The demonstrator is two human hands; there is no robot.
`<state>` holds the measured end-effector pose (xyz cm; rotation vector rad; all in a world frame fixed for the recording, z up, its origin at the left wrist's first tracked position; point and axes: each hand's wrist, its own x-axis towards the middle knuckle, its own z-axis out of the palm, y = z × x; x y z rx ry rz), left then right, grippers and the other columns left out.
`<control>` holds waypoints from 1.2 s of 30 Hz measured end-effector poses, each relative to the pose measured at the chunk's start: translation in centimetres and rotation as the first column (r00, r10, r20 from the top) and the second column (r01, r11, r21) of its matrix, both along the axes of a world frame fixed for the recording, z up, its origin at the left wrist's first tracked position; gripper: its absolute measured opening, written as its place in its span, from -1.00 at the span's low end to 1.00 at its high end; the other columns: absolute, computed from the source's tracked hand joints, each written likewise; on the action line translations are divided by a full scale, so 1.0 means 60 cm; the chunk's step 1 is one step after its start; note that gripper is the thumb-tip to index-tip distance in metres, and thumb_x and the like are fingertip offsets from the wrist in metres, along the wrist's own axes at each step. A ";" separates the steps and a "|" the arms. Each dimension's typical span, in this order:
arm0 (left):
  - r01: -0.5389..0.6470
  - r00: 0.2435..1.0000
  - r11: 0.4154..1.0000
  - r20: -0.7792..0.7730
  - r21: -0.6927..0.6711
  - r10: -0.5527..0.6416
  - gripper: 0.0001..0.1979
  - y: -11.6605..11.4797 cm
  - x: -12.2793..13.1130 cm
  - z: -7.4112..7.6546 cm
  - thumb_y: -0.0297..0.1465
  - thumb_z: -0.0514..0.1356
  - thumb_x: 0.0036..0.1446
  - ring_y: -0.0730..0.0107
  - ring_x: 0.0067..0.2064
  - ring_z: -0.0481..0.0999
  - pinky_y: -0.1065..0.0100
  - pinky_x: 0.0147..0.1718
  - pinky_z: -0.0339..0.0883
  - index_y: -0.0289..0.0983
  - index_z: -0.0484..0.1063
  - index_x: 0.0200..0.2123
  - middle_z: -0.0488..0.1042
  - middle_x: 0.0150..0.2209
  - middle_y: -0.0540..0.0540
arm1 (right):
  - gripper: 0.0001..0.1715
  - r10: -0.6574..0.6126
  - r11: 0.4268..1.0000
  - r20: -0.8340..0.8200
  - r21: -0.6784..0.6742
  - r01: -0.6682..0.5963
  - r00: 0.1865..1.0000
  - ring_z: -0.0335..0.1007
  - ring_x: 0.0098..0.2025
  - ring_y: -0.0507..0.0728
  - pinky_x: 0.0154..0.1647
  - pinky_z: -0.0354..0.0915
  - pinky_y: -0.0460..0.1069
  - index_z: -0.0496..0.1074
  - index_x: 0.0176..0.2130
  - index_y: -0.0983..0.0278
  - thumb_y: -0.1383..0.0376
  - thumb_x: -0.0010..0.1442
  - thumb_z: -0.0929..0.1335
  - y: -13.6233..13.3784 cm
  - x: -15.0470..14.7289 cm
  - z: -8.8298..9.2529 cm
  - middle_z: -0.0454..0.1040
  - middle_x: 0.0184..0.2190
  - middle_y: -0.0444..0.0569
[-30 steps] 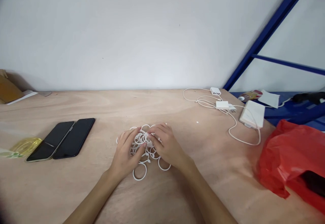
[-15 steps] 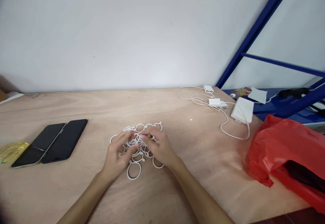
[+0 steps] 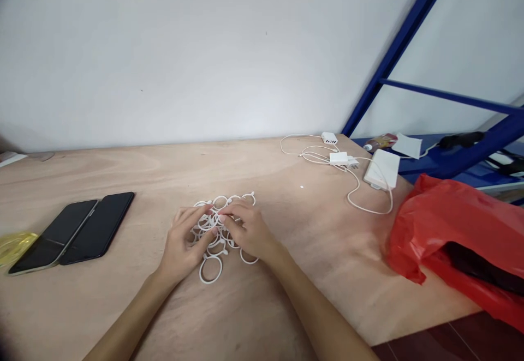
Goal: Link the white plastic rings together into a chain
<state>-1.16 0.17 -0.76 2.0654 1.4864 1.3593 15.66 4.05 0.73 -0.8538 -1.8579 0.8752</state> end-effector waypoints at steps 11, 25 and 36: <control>-0.092 0.955 0.995 -0.287 -0.032 0.079 -0.59 0.007 -0.015 -0.005 -0.32 0.16 0.09 0.09 0.06 0.31 -0.03 0.05 0.11 -0.13 0.36 0.05 0.37 0.05 -0.15 | -0.83 -0.144 0.974 0.180 0.200 0.107 0.973 0.34 -0.17 0.12 0.01 0.17 0.10 0.50 -0.31 0.20 0.36 0.19 0.30 0.019 0.011 -0.018 0.53 -0.29 -0.05; -0.330 0.732 0.930 -0.666 -0.163 0.142 -0.43 -0.122 -0.177 -0.054 -0.14 -0.05 0.23 0.17 0.28 0.16 0.02 0.22 0.08 -0.06 0.00 0.29 0.17 0.27 0.00 | -0.71 -0.394 0.919 0.334 0.141 0.367 0.856 0.35 -0.03 0.14 0.03 0.27 0.05 0.48 -0.17 0.23 0.33 0.23 0.20 0.001 0.110 -0.037 0.48 -0.13 0.01; -0.291 0.575 0.956 -0.805 -0.038 0.143 -0.27 -0.134 -0.161 -0.061 -0.03 -0.07 0.21 0.15 0.33 0.03 0.04 0.23 0.00 -0.15 -0.28 0.33 -0.01 0.32 -0.05 | -0.16 -0.316 0.932 0.819 0.175 0.317 0.478 -0.18 0.36 0.31 0.30 -0.12 0.30 -0.01 0.31 0.23 -0.12 0.20 0.14 -0.155 0.165 -0.055 -0.04 0.33 -0.01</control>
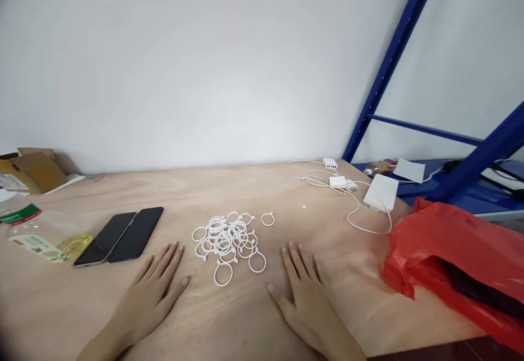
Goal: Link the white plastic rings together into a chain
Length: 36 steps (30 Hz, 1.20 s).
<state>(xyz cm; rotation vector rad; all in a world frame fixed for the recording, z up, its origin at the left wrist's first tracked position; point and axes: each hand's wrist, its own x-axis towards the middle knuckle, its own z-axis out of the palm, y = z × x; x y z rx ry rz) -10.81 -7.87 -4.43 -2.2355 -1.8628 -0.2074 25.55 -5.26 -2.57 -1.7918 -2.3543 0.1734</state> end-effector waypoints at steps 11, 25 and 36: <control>0.032 0.998 0.999 0.060 0.004 -0.032 -0.10 0.002 0.000 0.001 0.12 -0.03 0.07 0.04 0.32 0.03 0.02 0.22 -0.04 -0.21 -0.25 0.33 0.01 0.33 -0.13 | -0.14 -0.007 0.999 0.093 -0.034 0.010 0.996 -0.27 0.37 0.28 0.32 -0.18 0.31 -0.08 0.32 0.24 -0.14 0.21 0.09 -0.001 -0.010 0.003 -0.12 0.35 -0.04; -0.068 0.985 0.995 0.153 -0.080 0.079 0.15 0.043 0.057 0.004 0.25 0.04 -0.16 -0.12 0.34 -0.09 -0.09 0.24 -0.15 -0.35 -0.21 0.34 -0.06 0.33 -0.33 | -0.11 -0.006 1.000 0.079 -0.016 0.007 0.997 -0.25 0.37 0.30 0.31 -0.16 0.32 -0.07 0.32 0.28 -0.14 0.20 0.10 -0.001 -0.011 -0.005 -0.12 0.34 -0.01; -0.011 0.967 0.983 0.250 -0.185 0.058 0.25 0.134 0.161 0.019 0.30 0.02 -0.23 -0.15 0.35 -0.19 -0.09 0.25 -0.22 -0.44 -0.25 0.32 -0.12 0.34 -0.39 | 0.04 0.001 0.998 -0.043 -0.058 -0.003 0.999 -0.30 0.37 0.34 0.32 -0.29 0.30 -0.08 0.32 0.42 -0.21 0.14 0.12 0.016 -0.030 0.003 -0.16 0.35 0.16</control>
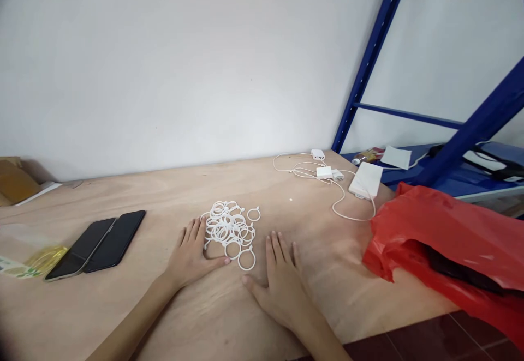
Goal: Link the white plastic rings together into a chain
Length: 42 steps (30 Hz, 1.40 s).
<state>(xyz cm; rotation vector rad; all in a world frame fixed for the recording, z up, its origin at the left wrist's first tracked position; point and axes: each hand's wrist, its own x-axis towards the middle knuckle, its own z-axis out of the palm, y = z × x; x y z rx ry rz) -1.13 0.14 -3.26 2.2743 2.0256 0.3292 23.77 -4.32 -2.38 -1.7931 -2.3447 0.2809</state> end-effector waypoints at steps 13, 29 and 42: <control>-0.082 0.994 0.996 0.077 -0.027 0.083 0.08 0.156 0.060 0.011 0.23 -0.05 -0.06 -0.08 0.34 -0.12 0.02 0.25 -0.25 -0.48 -0.13 0.29 -0.04 0.32 -0.42 | 0.08 -0.093 0.995 -0.031 0.021 0.094 0.995 -0.26 0.36 0.31 0.29 -0.29 0.24 -0.05 0.30 0.53 -0.23 0.15 0.06 0.225 -0.039 -0.004 -0.10 0.34 0.24; -0.099 0.946 0.985 0.321 0.142 0.049 -0.15 0.165 0.058 0.022 0.06 0.08 0.02 -0.06 0.28 0.04 0.02 0.22 -0.15 -0.38 0.04 0.23 0.11 0.24 -0.39 | -0.61 -0.085 0.946 -0.223 0.289 0.149 0.971 0.28 -0.05 0.24 0.01 0.20 0.09 0.45 -0.17 0.28 0.06 0.13 0.32 0.224 -0.028 0.000 0.44 -0.17 0.08; 0.063 0.263 0.995 0.963 -0.075 0.056 -0.69 -0.033 0.000 0.088 -0.13 0.08 0.16 0.54 -0.53 0.33 0.47 -0.55 0.20 -0.24 0.30 -0.19 0.43 -0.42 0.01 | -0.63 0.592 0.805 -0.515 0.414 -0.425 0.620 0.39 -0.06 0.18 -0.02 0.35 0.08 0.41 -0.04 0.18 0.20 0.13 0.37 0.111 -0.149 0.065 0.44 -0.12 0.04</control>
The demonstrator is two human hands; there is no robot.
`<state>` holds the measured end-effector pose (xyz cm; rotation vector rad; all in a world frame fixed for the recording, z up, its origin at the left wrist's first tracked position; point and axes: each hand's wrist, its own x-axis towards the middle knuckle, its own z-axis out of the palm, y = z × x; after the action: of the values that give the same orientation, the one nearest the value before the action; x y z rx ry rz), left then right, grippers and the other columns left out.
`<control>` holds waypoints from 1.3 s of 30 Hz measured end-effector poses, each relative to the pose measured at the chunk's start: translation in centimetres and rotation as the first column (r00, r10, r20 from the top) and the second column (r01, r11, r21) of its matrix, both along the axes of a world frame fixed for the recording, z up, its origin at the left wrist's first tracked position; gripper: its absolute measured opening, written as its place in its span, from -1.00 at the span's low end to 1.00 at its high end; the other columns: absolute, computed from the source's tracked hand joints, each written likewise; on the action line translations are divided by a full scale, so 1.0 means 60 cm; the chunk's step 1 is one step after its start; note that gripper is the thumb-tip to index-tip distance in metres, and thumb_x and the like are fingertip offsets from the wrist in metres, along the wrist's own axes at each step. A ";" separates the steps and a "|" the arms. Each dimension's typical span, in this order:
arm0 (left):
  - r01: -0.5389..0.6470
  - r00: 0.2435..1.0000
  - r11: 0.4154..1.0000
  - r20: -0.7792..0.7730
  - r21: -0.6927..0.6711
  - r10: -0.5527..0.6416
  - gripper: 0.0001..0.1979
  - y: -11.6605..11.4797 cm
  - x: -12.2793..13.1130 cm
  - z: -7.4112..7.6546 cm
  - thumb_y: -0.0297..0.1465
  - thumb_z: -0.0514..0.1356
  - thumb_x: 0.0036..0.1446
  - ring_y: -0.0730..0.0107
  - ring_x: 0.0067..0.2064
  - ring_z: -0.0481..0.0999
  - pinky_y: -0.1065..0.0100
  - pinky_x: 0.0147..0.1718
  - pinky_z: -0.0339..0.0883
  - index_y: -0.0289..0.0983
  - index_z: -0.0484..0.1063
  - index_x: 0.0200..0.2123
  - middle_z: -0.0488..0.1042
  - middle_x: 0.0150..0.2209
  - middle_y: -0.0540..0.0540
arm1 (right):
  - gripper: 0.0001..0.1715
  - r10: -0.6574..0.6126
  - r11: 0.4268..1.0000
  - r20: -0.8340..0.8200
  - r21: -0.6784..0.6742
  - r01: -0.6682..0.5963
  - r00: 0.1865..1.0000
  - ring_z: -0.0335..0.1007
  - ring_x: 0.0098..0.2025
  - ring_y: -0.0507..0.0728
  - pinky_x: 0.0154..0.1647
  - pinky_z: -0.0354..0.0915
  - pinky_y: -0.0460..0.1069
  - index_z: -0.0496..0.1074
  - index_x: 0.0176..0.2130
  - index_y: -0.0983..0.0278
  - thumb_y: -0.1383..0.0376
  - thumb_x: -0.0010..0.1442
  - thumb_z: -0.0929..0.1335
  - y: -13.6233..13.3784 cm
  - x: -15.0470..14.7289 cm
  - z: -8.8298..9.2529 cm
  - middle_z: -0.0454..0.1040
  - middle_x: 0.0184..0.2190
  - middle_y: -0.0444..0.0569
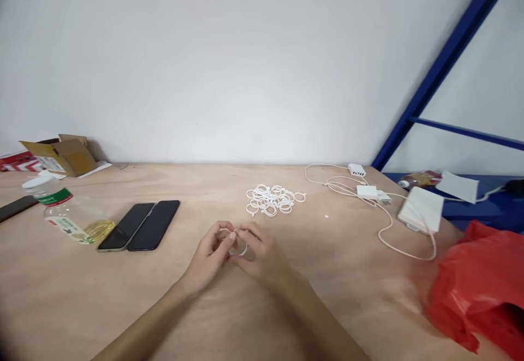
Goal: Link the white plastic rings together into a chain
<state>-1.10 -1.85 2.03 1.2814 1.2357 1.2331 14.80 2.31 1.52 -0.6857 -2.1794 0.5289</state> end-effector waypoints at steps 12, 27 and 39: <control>0.225 0.878 0.953 0.466 -0.204 -0.108 -0.71 0.000 -0.019 -0.015 -0.30 0.30 -0.03 0.77 -0.73 0.03 0.53 -0.72 -0.22 -0.30 0.26 -0.36 0.43 -0.51 0.05 | -0.63 -0.260 0.692 -0.193 -0.721 0.043 0.946 0.26 -0.52 0.00 -0.51 0.23 -0.07 0.44 -0.28 0.29 0.09 -0.02 0.43 -0.015 -0.007 -0.019 0.43 -0.49 -0.11; 0.322 0.788 0.888 0.612 -0.327 -0.061 -0.78 -0.012 -0.018 0.002 -0.31 0.27 0.03 0.70 -0.72 0.19 0.54 -0.73 -0.06 -0.29 0.35 -0.30 0.39 -0.52 0.05 | -0.56 -0.095 0.184 -0.482 -0.868 -0.460 0.871 0.26 -0.60 -0.07 -0.70 0.00 -0.16 0.32 -0.43 0.30 -0.04 0.08 0.37 -0.032 -0.016 0.000 0.42 -0.43 -0.09; 0.504 0.643 0.799 0.760 -0.327 -0.094 -0.66 -0.021 -0.022 0.007 -0.24 0.20 0.04 0.68 -0.69 0.08 0.49 -0.65 -0.09 -0.32 0.21 -0.61 0.13 -0.65 0.11 | -0.61 -0.258 0.031 -0.681 -0.715 -0.699 0.685 -0.14 -0.61 -0.09 -0.63 -0.09 -0.13 0.24 -0.61 0.30 0.18 -0.03 0.46 -0.042 -0.027 0.001 0.09 -0.63 -0.23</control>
<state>-2.42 -3.10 2.43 0.4699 0.6355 0.8975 13.16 -0.19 1.58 -0.5348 -0.7967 2.2796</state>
